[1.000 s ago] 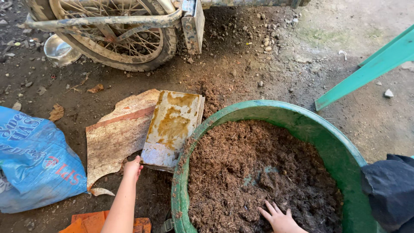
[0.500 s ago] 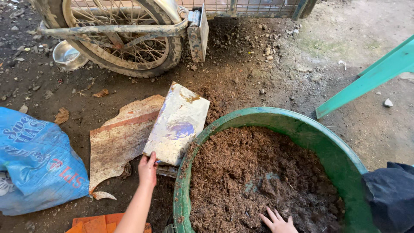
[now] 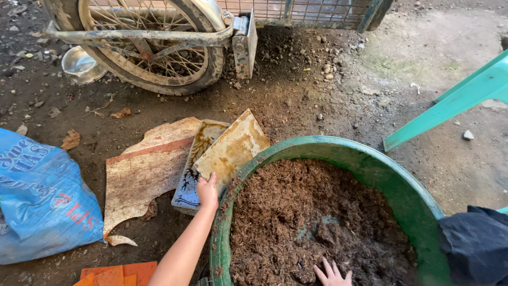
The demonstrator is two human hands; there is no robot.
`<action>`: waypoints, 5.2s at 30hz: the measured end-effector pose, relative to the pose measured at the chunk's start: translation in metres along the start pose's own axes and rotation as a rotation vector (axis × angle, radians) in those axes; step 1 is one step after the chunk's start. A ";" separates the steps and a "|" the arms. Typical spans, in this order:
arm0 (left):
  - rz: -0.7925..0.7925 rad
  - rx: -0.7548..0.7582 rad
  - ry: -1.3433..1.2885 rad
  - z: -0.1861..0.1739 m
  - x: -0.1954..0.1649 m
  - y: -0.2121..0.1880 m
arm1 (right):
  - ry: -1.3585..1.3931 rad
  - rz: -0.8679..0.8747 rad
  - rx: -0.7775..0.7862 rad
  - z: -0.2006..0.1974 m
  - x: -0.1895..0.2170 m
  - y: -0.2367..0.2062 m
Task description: The person repeatedly scrapes a fibrous brown material from rectangular trays using their hands. They wipe the material into a large green tub and then place the cleaned trays onto a stack on the ground.
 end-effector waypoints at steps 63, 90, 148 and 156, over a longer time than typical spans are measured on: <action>0.564 0.140 0.394 -0.088 0.055 -0.131 | 1.625 0.020 -0.578 -0.063 0.104 -0.060; 0.417 0.276 0.400 -0.105 0.040 -0.138 | 0.867 0.172 -0.874 -0.160 0.231 0.001; 0.532 0.292 0.416 -0.103 0.042 -0.137 | 1.105 -0.095 -1.186 -0.197 0.219 0.030; 0.556 0.299 0.499 -0.096 0.029 -0.143 | 0.821 -0.587 -1.193 -0.158 0.191 0.013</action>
Point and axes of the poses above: each hand's wrist, its own y-axis towards the middle knuckle, its own z-axis out of the palm, x = y × z, the point moved 1 cm from there along y, towards the middle knuckle, and after that the axes turned 8 degrees about -x, right-handed, at the moved point
